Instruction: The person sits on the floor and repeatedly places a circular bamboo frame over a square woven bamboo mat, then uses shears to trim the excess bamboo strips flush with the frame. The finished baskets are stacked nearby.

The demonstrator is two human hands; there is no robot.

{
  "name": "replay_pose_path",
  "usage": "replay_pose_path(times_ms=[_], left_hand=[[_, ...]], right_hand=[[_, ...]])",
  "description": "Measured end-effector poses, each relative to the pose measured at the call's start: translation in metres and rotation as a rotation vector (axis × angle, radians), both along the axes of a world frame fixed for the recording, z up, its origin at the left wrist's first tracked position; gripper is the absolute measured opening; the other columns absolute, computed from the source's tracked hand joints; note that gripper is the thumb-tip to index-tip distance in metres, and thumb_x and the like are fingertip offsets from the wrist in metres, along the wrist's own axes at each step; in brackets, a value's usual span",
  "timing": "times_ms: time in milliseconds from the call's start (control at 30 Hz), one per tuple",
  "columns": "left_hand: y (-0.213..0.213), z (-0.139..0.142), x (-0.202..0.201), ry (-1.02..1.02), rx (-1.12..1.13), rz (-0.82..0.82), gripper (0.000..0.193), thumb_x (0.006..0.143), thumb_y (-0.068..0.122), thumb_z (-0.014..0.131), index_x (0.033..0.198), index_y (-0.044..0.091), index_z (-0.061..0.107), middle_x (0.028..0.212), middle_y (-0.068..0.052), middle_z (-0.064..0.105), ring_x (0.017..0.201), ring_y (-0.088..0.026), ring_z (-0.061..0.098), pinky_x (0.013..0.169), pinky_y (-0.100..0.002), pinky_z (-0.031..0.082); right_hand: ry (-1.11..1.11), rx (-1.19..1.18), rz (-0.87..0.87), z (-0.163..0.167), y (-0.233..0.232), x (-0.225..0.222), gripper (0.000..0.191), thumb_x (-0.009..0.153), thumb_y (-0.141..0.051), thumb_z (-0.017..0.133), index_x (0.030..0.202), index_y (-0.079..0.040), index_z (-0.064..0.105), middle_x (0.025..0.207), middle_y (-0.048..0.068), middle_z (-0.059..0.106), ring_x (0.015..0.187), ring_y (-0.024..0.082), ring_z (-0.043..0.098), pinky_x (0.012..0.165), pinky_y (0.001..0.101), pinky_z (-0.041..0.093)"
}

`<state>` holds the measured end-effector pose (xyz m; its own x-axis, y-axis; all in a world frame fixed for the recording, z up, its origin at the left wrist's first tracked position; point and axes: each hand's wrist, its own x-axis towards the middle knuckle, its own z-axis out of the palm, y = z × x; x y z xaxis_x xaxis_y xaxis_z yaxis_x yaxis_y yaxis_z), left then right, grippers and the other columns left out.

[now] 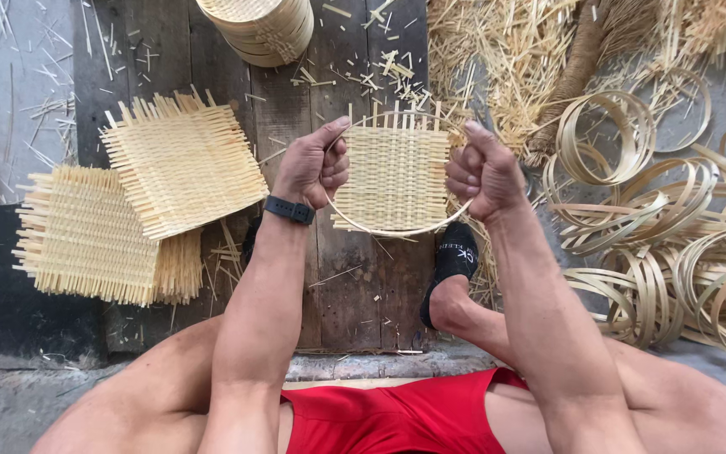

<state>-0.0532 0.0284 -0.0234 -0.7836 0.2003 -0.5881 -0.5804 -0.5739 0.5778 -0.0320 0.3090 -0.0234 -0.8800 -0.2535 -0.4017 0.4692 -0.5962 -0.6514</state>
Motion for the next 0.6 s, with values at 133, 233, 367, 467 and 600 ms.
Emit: replay_pose_path(times_ms=[133,233,367,467,600], left_hand=[[0.003,-0.009,0.002,0.035,0.024,-0.018,0.035,0.096,0.031,0.072,0.075,0.006,0.061,0.049,0.006,0.04,0.04,-0.006,0.035,0.036,-0.022,0.029],[0.003,-0.022,0.0,0.069,-0.068,0.048,0.034,0.092,0.035,0.073,0.082,0.003,0.067,0.049,0.007,0.04,0.04,-0.003,0.034,0.037,-0.02,0.029],[0.001,-0.064,-0.005,0.081,-0.289,0.192,0.022,0.082,0.023,0.078,0.092,0.006,0.068,0.059,0.004,0.058,0.048,-0.006,0.049,0.041,-0.021,0.04],[0.002,-0.108,-0.004,0.255,-0.685,0.151,0.023,0.078,0.014,0.081,0.096,0.003,0.073,0.075,0.0,0.073,0.064,-0.008,0.065,0.057,-0.022,0.054],[0.0,-0.152,0.002,0.267,-1.211,-0.074,0.023,0.075,0.01,0.081,0.098,0.007,0.082,0.079,-0.004,0.078,0.068,-0.012,0.073,0.066,-0.026,0.059]], right_hand=[[0.047,-0.013,-0.01,-0.01,0.01,-0.006,0.048,0.11,-0.034,0.062,0.069,-0.011,0.055,0.055,-0.004,0.043,0.048,0.009,0.043,0.042,0.0239,0.037],[0.019,0.261,0.04,-0.014,0.017,-0.009,0.045,0.101,-0.038,0.05,0.09,0.0,0.073,0.065,0.005,0.064,0.055,0.013,0.063,0.055,0.0278,0.058],[0.133,0.69,0.087,-0.039,0.011,-0.015,0.027,0.092,-0.012,0.074,0.115,0.002,0.072,0.093,0.007,0.076,0.075,0.01,0.072,0.065,0.027,0.061],[-0.001,0.975,0.033,-0.072,0.001,-0.02,0.024,0.089,-0.011,0.077,0.11,0.001,0.074,0.089,0.009,0.077,0.073,0.013,0.072,0.065,0.0289,0.061],[-0.002,1.317,0.098,-0.115,-0.01,-0.019,0.019,0.084,-0.014,0.083,0.1,-0.004,0.079,0.087,0.009,0.078,0.074,0.016,0.074,0.072,0.0305,0.06]])
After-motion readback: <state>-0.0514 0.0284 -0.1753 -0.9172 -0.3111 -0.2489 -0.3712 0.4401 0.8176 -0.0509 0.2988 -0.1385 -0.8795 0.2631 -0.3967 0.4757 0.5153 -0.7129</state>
